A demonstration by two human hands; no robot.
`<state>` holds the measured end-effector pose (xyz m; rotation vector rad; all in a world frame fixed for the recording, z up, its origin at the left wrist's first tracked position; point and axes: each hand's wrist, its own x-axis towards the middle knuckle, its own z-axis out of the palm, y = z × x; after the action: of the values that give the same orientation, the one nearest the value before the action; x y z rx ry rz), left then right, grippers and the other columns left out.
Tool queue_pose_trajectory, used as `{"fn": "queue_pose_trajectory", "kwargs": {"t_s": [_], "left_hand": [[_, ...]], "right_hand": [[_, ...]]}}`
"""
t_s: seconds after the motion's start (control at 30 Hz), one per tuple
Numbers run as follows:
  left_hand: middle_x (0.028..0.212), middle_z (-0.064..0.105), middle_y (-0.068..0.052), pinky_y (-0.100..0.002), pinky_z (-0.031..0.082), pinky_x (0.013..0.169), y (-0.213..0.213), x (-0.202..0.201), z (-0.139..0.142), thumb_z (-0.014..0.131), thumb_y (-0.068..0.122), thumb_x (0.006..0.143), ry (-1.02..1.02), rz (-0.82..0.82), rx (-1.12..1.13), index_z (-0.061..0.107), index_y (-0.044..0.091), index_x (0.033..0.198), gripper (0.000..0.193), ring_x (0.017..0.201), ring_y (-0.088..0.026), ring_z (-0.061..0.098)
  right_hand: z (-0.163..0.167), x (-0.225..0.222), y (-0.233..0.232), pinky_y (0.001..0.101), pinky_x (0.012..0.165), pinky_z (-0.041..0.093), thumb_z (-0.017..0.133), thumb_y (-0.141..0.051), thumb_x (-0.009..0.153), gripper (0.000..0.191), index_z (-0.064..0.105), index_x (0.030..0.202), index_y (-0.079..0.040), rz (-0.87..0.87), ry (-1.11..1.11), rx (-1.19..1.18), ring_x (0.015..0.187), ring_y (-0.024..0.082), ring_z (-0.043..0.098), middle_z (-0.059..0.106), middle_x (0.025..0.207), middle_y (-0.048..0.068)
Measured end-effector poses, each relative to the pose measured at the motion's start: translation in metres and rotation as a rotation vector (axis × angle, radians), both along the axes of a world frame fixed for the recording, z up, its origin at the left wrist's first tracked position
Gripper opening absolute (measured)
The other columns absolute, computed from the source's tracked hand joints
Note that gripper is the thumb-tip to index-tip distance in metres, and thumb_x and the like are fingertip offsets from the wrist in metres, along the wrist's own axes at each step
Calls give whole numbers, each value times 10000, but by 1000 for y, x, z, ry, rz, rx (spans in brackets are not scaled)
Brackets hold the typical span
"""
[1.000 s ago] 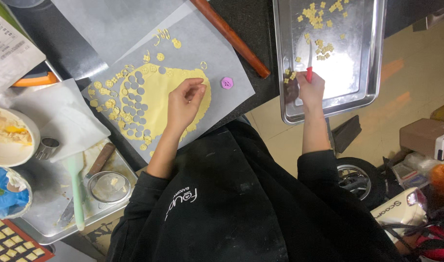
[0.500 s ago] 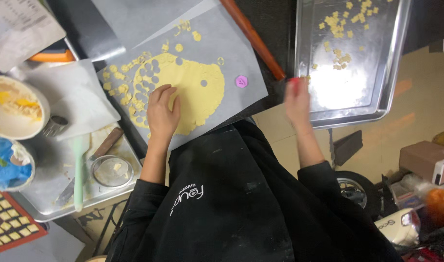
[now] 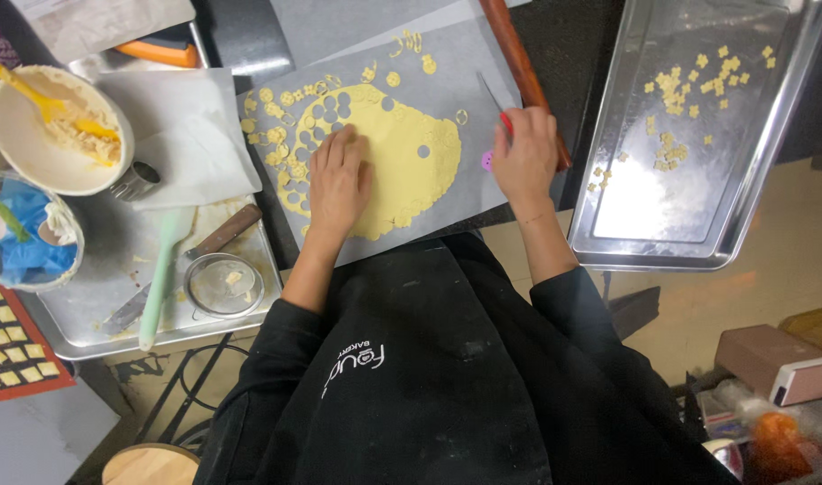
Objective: The person presses a small purple plunger cutter into a flattened yellow dough sheet on parchment paper to cut out small shapes, lifts the cutter, and ejects the cut dough pieces. They place the cut shapes onto a metal tray beside the dough sheet and continue cutting more shapes across the sheet.
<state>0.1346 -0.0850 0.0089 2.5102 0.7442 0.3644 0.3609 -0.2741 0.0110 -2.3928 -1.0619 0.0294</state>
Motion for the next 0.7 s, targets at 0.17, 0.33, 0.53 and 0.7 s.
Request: {"fn": "queue_pose_trajectory", "kwargs": {"t_s": [0.17,0.33,0.53,0.7], "left_hand": [[1400,556,-161,-497,377,1093,28,15,-2,703,97,881,-55,18,48,610,19,1280,416,1308,-370,495],[1286,582,-121,-468,406,1065,67,35,3,678,58,897,-62,56,122,624,13,1300,410,1214,-334,530],[1126,580,-99,-441,426,884,94,45,13,697,56,837,-66,38,120,665,61,1106,271,1061,-309,546],[1066,591,-83,-434,411,862,111,47,16,722,48,776,-58,-8,28,643,78,977,218,1035,-311,545]], "right_hand": [[-5,-32,91,436,942,471,748,-66,869,195,668,1047,-74,295,185,125,1081,344,558,600,1057,104],[1,-60,162,433,921,452,751,-57,835,245,652,1059,-63,339,134,85,1058,326,530,576,1082,94],[5,-66,192,444,892,440,787,-77,806,268,621,1015,-64,260,145,49,1044,335,520,564,1063,103],[1,-67,204,433,876,444,790,-46,785,264,603,969,-68,252,226,67,1018,339,523,590,1023,107]]}}
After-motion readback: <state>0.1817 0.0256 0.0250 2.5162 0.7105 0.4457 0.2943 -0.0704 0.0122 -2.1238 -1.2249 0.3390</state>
